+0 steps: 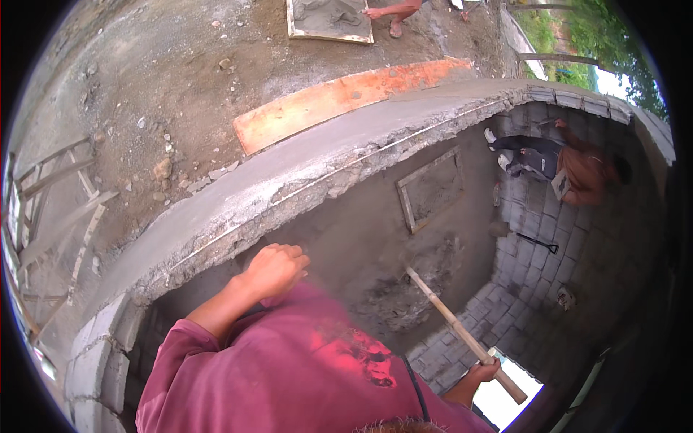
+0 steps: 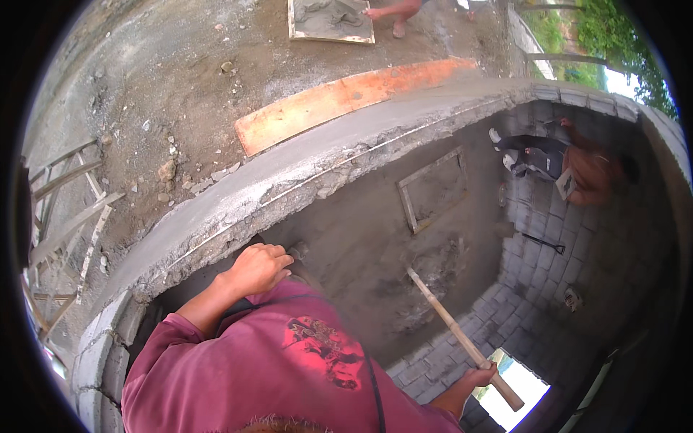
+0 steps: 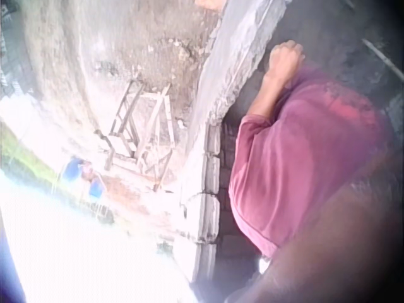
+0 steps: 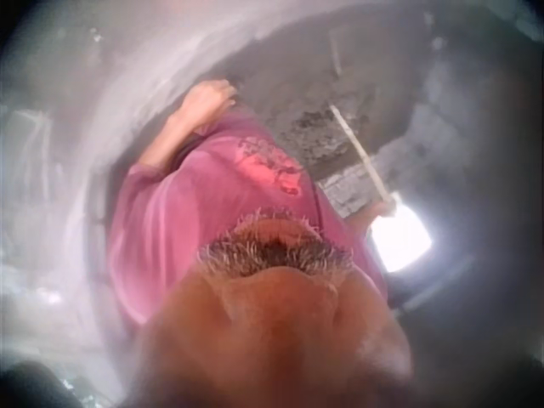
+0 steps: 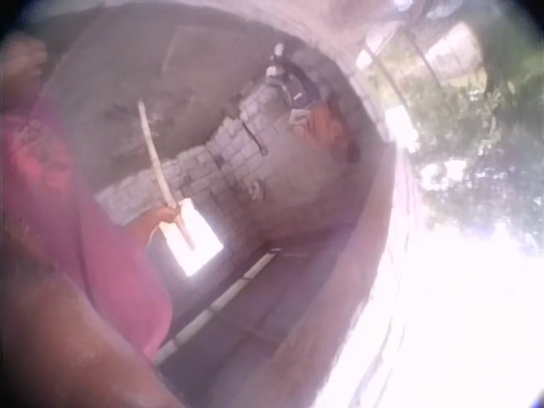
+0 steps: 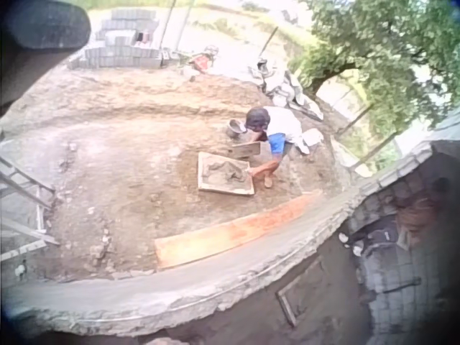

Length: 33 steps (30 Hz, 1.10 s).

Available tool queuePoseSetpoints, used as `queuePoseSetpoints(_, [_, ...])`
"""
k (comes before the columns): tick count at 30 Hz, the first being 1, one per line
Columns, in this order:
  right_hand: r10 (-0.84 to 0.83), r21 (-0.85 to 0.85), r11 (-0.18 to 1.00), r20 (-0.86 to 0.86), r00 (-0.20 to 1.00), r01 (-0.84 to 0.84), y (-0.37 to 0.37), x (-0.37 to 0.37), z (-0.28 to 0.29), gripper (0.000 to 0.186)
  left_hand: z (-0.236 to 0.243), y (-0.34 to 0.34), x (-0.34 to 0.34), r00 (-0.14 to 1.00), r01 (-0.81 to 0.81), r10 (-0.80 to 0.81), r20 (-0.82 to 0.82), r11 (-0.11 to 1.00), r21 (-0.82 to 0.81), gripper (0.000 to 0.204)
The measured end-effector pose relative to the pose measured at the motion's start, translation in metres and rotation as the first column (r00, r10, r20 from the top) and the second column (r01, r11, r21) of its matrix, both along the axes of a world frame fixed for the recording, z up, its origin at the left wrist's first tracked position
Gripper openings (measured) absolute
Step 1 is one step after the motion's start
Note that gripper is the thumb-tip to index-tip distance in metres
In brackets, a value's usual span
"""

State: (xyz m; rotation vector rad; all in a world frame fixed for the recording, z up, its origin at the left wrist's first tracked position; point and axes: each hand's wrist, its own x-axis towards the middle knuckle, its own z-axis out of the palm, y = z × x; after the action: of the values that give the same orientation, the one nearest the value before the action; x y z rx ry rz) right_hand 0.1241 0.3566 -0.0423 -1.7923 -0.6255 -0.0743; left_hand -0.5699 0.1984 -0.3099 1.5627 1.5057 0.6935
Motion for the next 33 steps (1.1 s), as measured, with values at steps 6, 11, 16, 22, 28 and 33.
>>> queuePoseSetpoints(6, [-0.011, -0.072, 0.997, 0.052, 0.999, 0.015, 0.003, 0.014, -0.003, 0.029, -0.002, -0.003, 0.011, 0.999, 0.014, -0.015, -0.034, 0.999, -0.041, 0.024])
queuePoseSetpoints(11, [-0.036, -0.082, 0.996, 0.069, 0.997, 0.041, 0.008, 0.024, 0.003, 0.021, 0.009, -0.008, 0.014, 0.999, 0.028, -0.030, -0.026, 0.997, -0.068, 0.020])
queuePoseSetpoints(16, [0.074, -0.184, 0.983, 0.240, 0.968, -0.030, -0.003, 0.050, 0.015, 0.022, 0.002, -0.019, 0.021, 0.999, 0.035, -0.035, 0.015, 0.999, -0.025, 0.020])
queuePoseSetpoints(22, [0.028, -0.078, 0.997, 0.075, 0.997, -0.022, -0.023, 0.011, 0.000, 0.024, 0.008, -0.023, 0.008, 0.996, 0.081, -0.084, -0.039, 0.994, -0.068, 0.022])
queuePoseSetpoints(28, [0.056, 0.065, 0.996, 0.027, 0.998, -0.057, -0.032, -0.003, -0.020, 0.019, 0.010, -0.021, 0.000, 0.994, 0.105, -0.107, -0.039, 0.994, -0.033, 0.027])
queuePoseSetpoints(33, [0.038, 0.051, 0.998, 0.032, 0.999, -0.039, -0.040, -0.007, -0.018, 0.017, 0.010, -0.015, 0.002, 0.993, 0.117, -0.117, -0.014, 0.993, -0.003, 0.027])
